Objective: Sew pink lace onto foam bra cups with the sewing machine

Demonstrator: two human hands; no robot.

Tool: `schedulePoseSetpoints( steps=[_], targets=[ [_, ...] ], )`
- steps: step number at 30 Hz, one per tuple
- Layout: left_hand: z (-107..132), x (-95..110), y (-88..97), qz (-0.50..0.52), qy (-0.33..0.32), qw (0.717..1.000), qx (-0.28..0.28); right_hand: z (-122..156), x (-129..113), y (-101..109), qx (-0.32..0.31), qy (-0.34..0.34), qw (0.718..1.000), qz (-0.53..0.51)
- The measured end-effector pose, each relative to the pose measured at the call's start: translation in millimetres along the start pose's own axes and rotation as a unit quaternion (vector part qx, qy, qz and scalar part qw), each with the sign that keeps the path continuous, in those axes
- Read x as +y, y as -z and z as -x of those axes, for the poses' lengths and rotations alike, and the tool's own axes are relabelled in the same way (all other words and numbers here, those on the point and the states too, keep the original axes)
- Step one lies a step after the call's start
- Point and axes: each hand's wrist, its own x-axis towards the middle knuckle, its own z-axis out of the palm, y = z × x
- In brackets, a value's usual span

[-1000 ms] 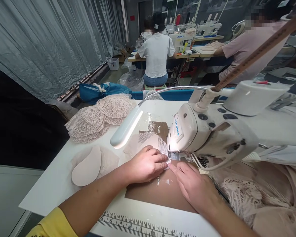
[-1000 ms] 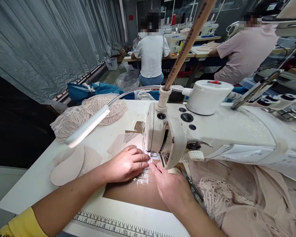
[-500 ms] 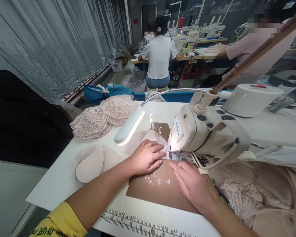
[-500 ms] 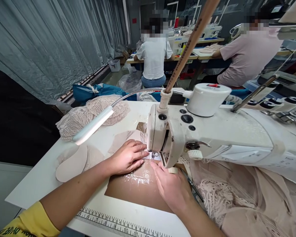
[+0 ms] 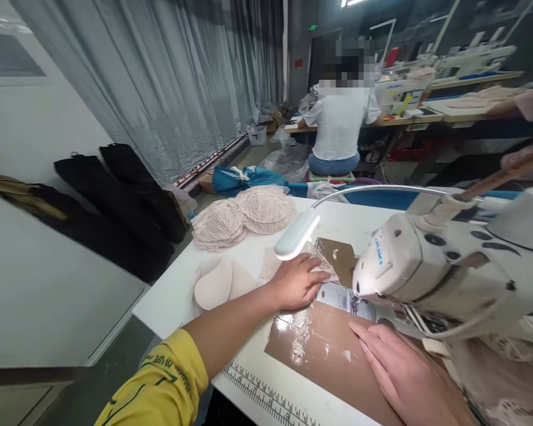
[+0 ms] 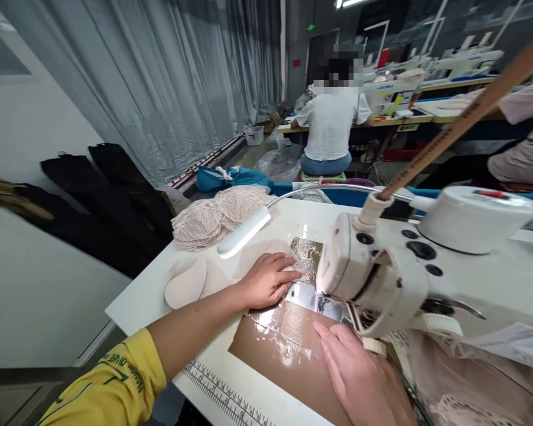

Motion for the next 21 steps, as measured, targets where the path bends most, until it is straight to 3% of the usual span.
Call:
schedulePoseSetpoints(
  steps=[5,8,10,13,16,18,21],
  targets=[
    [-2,-1,15.5,-0.007,0.037,0.997,-0.065,2,6,-6,0.022,0.055,0.998,-0.005],
    [4,2,49.7,-0.001,0.051,0.989,-0.142,6,10,-11,0.026,0.068,0.997,-0.016],
    [16,1,79.2,-0.006,0.087,0.986,-0.144,9,12,-14,0.019,0.059,0.998,-0.020],
    [52,-13,117.3,-0.050,0.202,0.972,-0.112,13,13,-16,0.008,0.046,0.999,-0.026],
    [103,-35,134.1,-0.125,0.413,0.901,-0.051,14,10,-14,0.002,0.045,0.998,-0.037],
    [139,-44,133.5,-0.121,0.456,0.880,-0.056,12,8,-12,0.007,0.037,0.998,-0.044],
    [178,-38,123.4,-0.065,0.435,0.896,-0.057,8,6,-9,0.012,0.020,0.999,-0.046]
  ],
)
